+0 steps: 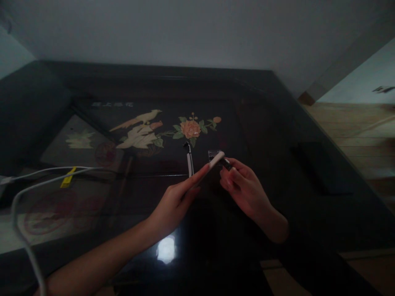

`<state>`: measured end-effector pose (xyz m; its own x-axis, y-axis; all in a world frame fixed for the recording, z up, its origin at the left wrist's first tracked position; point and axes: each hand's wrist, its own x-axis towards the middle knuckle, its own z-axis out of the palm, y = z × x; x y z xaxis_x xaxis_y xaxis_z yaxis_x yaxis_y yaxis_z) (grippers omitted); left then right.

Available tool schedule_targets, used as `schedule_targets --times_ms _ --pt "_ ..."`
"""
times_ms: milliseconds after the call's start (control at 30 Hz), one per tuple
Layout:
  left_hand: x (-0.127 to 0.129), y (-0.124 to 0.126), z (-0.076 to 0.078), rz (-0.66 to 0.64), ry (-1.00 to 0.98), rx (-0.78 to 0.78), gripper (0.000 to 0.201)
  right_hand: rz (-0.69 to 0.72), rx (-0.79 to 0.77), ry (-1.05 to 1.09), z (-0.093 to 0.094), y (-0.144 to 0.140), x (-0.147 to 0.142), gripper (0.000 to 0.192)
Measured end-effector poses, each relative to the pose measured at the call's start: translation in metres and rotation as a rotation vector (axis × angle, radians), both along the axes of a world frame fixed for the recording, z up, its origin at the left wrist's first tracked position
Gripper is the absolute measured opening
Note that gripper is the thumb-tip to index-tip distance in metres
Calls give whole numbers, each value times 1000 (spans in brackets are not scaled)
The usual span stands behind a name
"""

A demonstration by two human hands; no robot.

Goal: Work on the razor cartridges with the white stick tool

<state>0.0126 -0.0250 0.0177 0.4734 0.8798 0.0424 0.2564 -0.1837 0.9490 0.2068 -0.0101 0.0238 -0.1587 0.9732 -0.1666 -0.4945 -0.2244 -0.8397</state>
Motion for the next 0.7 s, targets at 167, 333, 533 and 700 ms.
schedule_targets --times_ms 167,333,533,700 --pt "0 -2 -2 -13 -9 7 52 -5 4 -34 1 0 0 31" --pt "0 -5 -2 -73 -32 -19 54 -22 -6 -59 2 1 0 31" --pt "-1 -7 2 -125 -33 -24 52 -44 -16 -39 1 1 0 38" --pt "-1 -5 2 -117 -39 5 51 -39 -25 -11 1 0 1 36"
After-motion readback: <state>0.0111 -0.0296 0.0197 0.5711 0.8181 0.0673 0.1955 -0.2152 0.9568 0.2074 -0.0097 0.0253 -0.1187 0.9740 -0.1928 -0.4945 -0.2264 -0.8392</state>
